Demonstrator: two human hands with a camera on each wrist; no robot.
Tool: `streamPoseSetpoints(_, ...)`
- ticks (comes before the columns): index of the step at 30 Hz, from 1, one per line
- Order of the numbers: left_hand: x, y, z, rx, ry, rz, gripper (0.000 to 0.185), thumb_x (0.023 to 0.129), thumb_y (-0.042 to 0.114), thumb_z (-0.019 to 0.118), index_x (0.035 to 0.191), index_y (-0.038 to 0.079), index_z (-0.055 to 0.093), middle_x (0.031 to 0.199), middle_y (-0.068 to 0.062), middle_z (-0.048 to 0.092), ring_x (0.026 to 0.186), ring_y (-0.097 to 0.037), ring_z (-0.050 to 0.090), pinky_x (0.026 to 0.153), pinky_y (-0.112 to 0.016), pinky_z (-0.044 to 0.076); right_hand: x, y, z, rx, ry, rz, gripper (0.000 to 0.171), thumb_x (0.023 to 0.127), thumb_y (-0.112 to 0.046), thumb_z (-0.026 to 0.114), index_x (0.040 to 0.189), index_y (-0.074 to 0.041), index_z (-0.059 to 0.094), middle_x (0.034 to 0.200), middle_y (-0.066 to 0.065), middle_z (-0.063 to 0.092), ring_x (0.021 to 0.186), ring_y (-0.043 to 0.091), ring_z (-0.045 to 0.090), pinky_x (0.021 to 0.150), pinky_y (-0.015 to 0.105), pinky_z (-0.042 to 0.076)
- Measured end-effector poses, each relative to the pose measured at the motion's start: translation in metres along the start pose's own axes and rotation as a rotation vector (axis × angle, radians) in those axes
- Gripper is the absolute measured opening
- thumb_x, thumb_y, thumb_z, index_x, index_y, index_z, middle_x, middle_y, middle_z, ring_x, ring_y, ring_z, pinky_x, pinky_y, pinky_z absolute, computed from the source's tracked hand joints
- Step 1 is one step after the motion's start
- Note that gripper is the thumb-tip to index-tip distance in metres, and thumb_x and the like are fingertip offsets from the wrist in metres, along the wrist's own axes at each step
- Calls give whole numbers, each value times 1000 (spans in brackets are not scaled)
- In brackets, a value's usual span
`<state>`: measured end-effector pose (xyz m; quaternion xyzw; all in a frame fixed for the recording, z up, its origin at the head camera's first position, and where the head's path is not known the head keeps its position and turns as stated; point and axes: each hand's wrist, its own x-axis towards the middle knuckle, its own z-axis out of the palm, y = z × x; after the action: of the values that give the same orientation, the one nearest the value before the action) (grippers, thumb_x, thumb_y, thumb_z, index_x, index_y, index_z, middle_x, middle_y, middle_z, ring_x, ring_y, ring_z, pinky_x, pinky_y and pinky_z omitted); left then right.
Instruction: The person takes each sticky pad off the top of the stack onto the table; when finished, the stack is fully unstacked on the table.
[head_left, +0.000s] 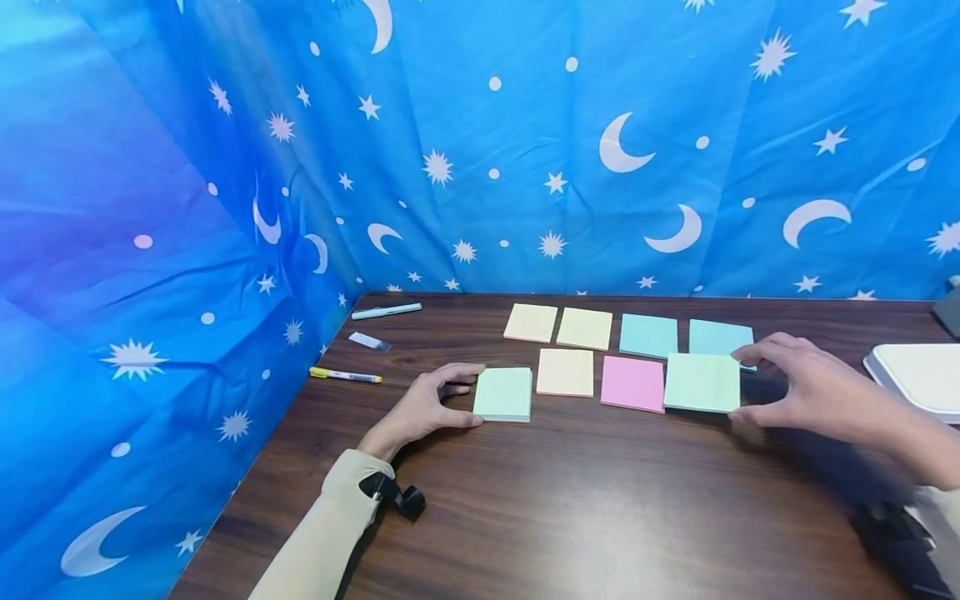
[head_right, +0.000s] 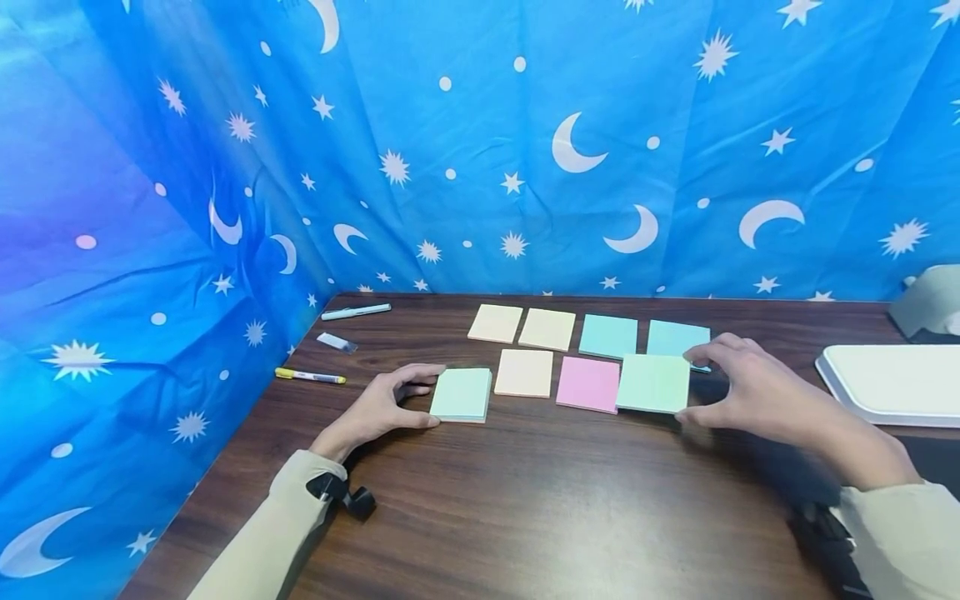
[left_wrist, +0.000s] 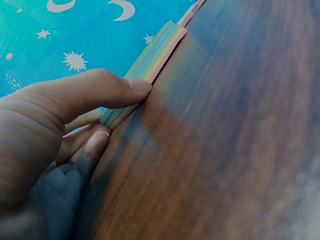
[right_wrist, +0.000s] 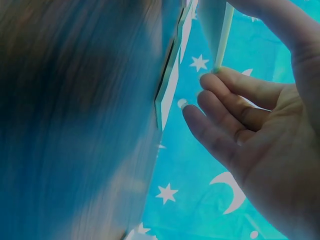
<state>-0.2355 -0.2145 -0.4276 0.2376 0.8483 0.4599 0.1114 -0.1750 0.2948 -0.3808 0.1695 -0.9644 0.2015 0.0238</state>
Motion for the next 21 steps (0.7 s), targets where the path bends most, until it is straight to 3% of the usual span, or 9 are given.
streamPoseSetpoints(6, -2, 0, 0, -6, 6, -28, 75, 86, 18, 89, 154, 14, 58, 152, -7, 57, 130, -30, 61, 110, -48, 49, -4, 10, 0, -42, -17, 29, 86, 73, -42, 97, 128, 13, 63, 117, 27, 63, 106, 47, 60, 86, 69, 55)
streamPoseSetpoints(13, -3, -1, 0, -1, 5, -10, 75, 86, 17, 88, 154, 13, 57, 152, -8, 56, 130, -31, 61, 110, -48, 50, -5, 18, 3, -37, -40, 21, 83, 73, -41, 97, 127, 12, 64, 117, 27, 64, 106, 48, 59, 86, 70, 55)
streamPoseSetpoints(21, -2, -1, 0, -11, 7, -19, 75, 85, 16, 89, 154, 14, 58, 152, -6, 57, 130, -29, 61, 111, -47, 49, -7, 20, 7, -26, -66, -10, 80, 72, -37, 98, 124, 14, 65, 114, 25, 64, 101, 44, 61, 82, 62, 57)
